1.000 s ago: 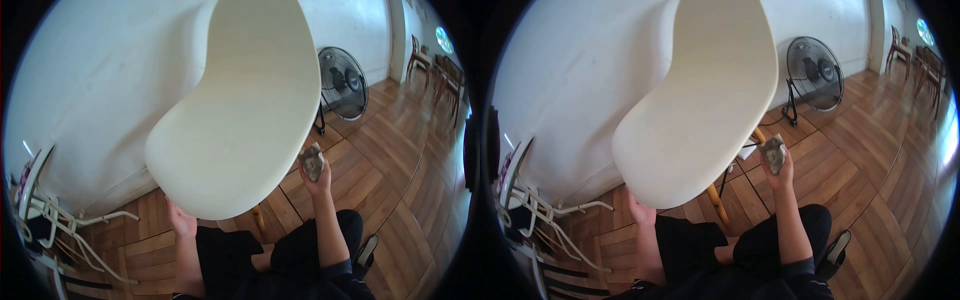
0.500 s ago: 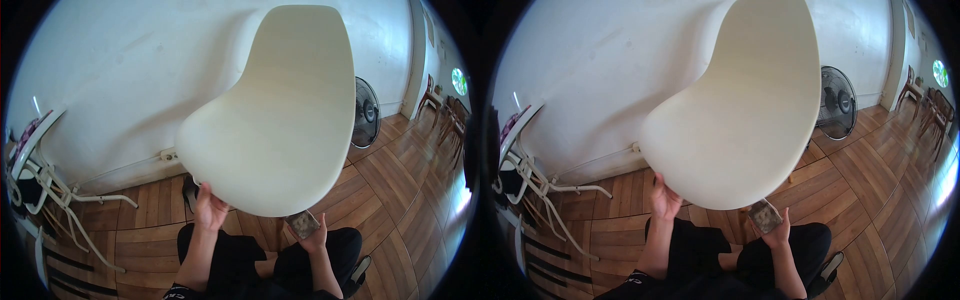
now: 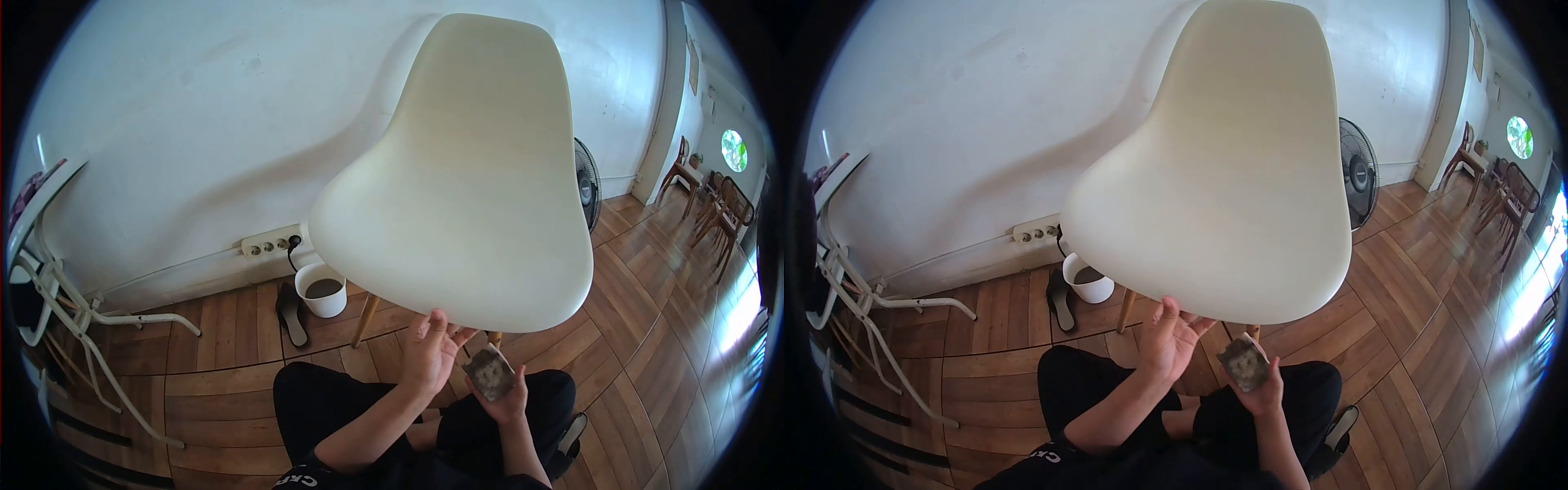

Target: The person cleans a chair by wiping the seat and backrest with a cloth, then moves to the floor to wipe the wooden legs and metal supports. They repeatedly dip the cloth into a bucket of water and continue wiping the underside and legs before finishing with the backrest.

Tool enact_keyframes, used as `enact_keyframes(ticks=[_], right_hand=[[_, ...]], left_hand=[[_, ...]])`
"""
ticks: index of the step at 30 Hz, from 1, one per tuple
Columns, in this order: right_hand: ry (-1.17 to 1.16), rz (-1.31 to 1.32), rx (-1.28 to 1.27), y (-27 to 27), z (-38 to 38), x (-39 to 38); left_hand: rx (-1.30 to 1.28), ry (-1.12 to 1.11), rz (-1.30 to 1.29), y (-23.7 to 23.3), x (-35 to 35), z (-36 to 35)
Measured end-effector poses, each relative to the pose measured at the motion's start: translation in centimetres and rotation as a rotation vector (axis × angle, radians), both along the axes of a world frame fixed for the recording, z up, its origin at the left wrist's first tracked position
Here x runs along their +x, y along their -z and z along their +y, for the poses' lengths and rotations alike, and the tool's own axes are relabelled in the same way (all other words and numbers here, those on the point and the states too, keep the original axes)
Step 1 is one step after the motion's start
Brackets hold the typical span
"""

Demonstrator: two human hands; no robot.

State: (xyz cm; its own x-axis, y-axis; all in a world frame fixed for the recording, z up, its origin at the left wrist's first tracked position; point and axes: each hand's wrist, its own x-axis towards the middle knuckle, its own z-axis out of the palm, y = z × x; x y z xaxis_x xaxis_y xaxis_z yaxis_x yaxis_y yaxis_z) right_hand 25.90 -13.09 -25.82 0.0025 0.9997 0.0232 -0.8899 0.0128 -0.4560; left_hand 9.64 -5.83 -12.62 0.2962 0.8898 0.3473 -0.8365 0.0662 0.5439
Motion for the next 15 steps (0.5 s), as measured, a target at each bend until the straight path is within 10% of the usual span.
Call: enact_keyframes(ticks=[5, 9, 13, 15], right_hand=[[-0.077, -0.009, -0.030, -1.0, 1.6, -3.1], [-0.060, -0.125, -0.069, -0.8, 1.7, -4.0], [-0.075, -0.066, -0.149, 0.2, 0.8, -3.3], [-0.106, -0.034, -0.177, 0.1, 0.5, -3.5]], left_hand=[[-0.022, 0.007, 0.040, 1.2, -0.8, 0.5], [0.536, -0.049, 1.160, 2.4, -7.4, 4.6], [0.218, -0.766, 1.232, 10.6, -14.7, 14.0], [-0.350, -0.585, 1.214, 12.5, -17.6, 17.0]])
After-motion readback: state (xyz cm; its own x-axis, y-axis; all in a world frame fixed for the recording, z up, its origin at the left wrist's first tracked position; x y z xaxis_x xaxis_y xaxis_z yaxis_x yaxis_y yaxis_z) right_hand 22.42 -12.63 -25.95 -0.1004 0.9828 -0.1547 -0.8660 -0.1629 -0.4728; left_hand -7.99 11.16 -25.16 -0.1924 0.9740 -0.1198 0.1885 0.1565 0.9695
